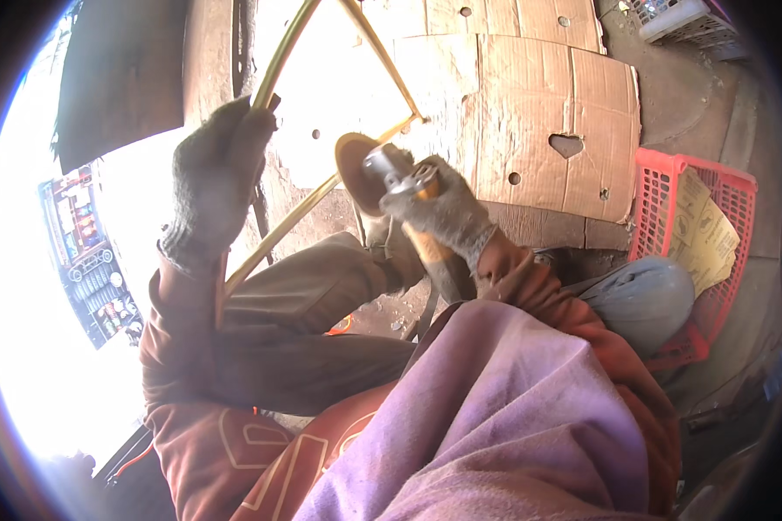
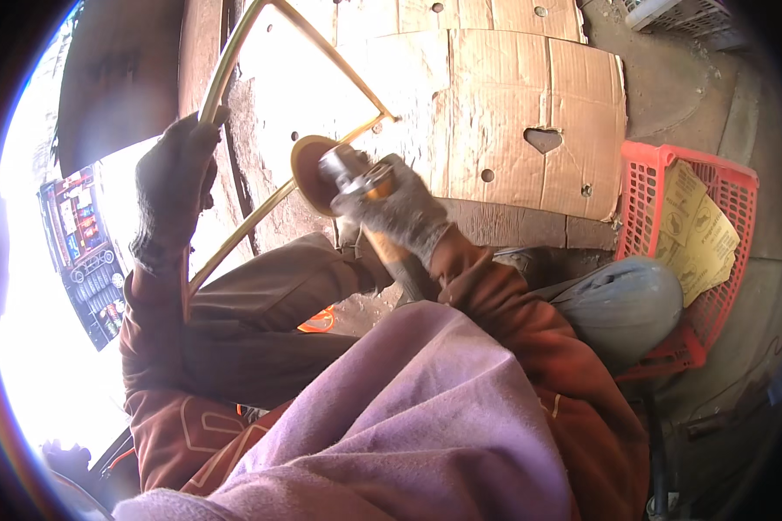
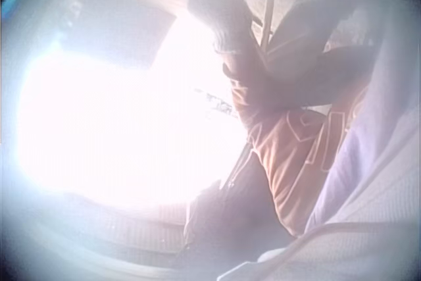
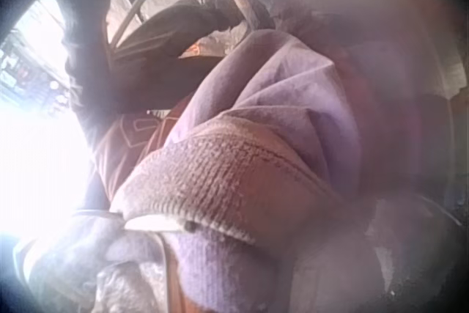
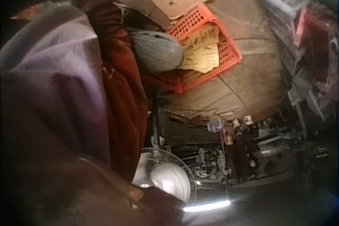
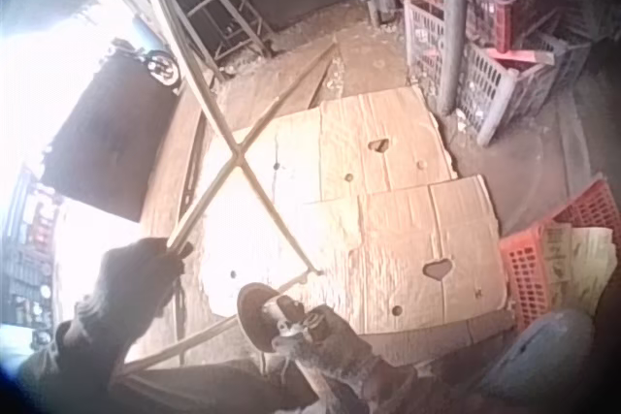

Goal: The person sands the joints of a thin metal frame using a power sander.

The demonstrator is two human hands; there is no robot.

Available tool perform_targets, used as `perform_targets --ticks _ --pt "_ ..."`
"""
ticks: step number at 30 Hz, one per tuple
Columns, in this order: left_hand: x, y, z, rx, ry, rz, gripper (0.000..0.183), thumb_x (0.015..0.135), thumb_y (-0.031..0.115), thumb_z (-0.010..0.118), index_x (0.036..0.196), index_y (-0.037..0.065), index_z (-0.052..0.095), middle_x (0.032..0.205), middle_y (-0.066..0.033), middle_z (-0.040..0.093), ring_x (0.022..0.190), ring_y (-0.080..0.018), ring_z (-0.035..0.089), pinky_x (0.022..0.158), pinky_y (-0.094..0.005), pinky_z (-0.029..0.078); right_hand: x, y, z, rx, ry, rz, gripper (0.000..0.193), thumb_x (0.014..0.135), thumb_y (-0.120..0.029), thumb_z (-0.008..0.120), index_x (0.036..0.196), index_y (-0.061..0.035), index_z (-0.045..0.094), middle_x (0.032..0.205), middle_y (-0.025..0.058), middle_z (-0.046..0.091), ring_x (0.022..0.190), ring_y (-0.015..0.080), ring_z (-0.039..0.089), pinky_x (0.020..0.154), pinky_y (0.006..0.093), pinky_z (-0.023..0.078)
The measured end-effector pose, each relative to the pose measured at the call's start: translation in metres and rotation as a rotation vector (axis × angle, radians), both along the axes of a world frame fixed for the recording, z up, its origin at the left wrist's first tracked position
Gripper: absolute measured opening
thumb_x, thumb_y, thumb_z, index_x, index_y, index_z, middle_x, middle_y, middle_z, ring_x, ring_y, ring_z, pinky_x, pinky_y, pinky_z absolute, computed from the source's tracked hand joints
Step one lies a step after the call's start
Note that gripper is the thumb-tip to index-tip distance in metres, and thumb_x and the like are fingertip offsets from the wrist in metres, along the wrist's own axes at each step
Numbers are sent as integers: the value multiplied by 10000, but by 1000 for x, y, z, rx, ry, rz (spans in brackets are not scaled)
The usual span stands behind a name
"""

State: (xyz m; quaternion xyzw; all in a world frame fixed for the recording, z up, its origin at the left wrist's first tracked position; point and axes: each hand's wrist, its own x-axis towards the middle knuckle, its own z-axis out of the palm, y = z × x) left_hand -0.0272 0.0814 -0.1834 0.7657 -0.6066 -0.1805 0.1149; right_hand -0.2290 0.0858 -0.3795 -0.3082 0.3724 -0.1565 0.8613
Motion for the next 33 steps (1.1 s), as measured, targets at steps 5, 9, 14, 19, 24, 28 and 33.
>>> perform_targets --ticks 5,9,14,19,24,28,33 --pt "-15 -8 15 179 82 445 147 939 103 587 1033 12 655 787 -42 604 548 -109 509 515 -277 425 -7 -32 -64 37 97 -59 417 729 -185 855 1036 -35 616 885 48 677 725 108 623 652 253 514" --pt "-7 -1 10 56 -76 59 128 912 66 602 1017 20 658 848 -60 623 562 -143 546 532 -287 456 -7 -36 -78 66 177 2 385 727 -209 861 1007 -37 659 826 25 676 685 92 618 606 262 508" --pt "-12 -4 9 -17 -342 -288 109 844 31 620 951 42 632 878 -101 621 633 -216 605 543 -331 489 -5 -35 -85 13 134 -118 296 742 -202 848 916 -58 655 738 56 668 579 139 624 523 295 514" --pt "-11 -9 11 21 -359 -331 107 842 57 618 948 50 629 868 -100 617 649 -215 609 542 -338 490 -10 -37 -87 79 132 6 376 732 -255 849 1004 -55 684 830 32 689 672 107 639 605 266 517" --pt "-24 -34 14 190 121 410 172 923 156 612 1020 35 686 650 -36 561 510 -109 532 463 -293 438 -9 -31 -90 164 65 -124 376 715 -235 856 965 -33 661 825 50 685 674 115 643 613 273 528" --pt "6 -29 9 108 164 461 359 948 279 577 1128 -21 662 529 20 443 361 -83 415 350 -237 387 9 -13 -34 80 -98 -134 484 707 -212 854 1043 -20 562 936 79 665 816 152 653 729 287 549" --pt "27 -22 5 99 276 603 551 938 413 590 1163 -90 610 534 17 433 371 -97 436 376 -254 421 20 -9 -13 26 -197 -165 415 730 -178 821 1031 -17 586 898 81 668 733 147 635 674 279 533"
